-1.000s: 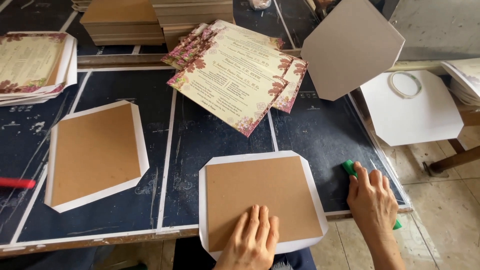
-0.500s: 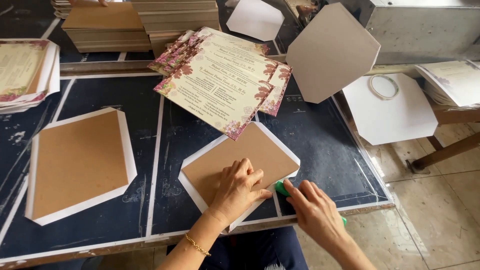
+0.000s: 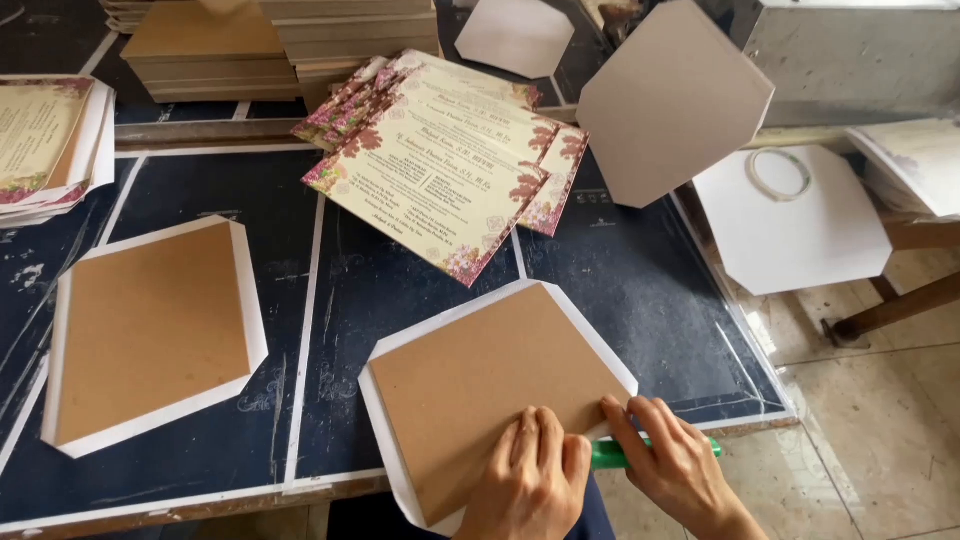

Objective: Assembling invitation cards by applying adhesive to the edges and mounting them onto cardboard backings.

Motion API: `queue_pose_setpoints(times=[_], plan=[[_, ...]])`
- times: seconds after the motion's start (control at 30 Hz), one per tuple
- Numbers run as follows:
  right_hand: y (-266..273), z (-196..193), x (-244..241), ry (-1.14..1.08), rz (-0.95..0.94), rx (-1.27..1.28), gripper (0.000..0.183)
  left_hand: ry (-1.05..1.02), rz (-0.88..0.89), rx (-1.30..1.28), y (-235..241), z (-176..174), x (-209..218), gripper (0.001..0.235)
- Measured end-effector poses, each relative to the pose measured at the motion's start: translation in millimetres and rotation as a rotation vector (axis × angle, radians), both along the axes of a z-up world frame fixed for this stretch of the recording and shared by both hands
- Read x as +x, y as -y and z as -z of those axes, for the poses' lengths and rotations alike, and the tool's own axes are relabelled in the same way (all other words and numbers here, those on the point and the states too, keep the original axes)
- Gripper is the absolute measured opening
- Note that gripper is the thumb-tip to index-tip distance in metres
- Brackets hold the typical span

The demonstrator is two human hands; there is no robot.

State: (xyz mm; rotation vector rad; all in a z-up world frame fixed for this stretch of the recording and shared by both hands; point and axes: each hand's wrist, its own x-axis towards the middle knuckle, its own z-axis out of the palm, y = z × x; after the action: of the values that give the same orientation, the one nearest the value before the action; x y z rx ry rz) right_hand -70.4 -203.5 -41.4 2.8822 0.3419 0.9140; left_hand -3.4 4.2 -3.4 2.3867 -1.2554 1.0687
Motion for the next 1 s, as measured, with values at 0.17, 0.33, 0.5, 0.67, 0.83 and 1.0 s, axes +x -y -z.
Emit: queue_pose_setpoints(times=[0.17, 0.33, 0.5, 0.67, 0.83, 1.0], plan=[[7.7, -10.3, 0.3, -0.218, -0.275, -0.025, 0.029, 0.099, 0.094, 0.030, -18.7, 30.5, 5.8, 0.023], [6.4, -50.3, 48.1, -0.758, 0.074, 0.424, 0.015, -0.214, 0.357, 0.149, -31.4, 14.0, 34.4, 0.010], [10.5, -68.1, 87.4, -1.131, 0.462, 0.329, 0.067, -0.459, 0.289, 0.184, -29.7, 21.9, 64.0, 0.084], [29.9, -77.7, 96.3, -0.628, 0.563, 0.566, 0.035, -0.696, 0.085, 0.148, 6.0, 25.8, 106.9, 0.058], [-16.7, -27.5, 87.1, -0.253, 0.217, 0.290, 0.016, -0.734, 0.015, 0.161, 11.0, 9.8, 114.8, 0.059], [-14.8, -23.5, 96.7, -0.246, 0.334, 0.322, 0.026, -1.062, 0.259, 0.320, -47.4, 8.0, 115.7, 0.081]])
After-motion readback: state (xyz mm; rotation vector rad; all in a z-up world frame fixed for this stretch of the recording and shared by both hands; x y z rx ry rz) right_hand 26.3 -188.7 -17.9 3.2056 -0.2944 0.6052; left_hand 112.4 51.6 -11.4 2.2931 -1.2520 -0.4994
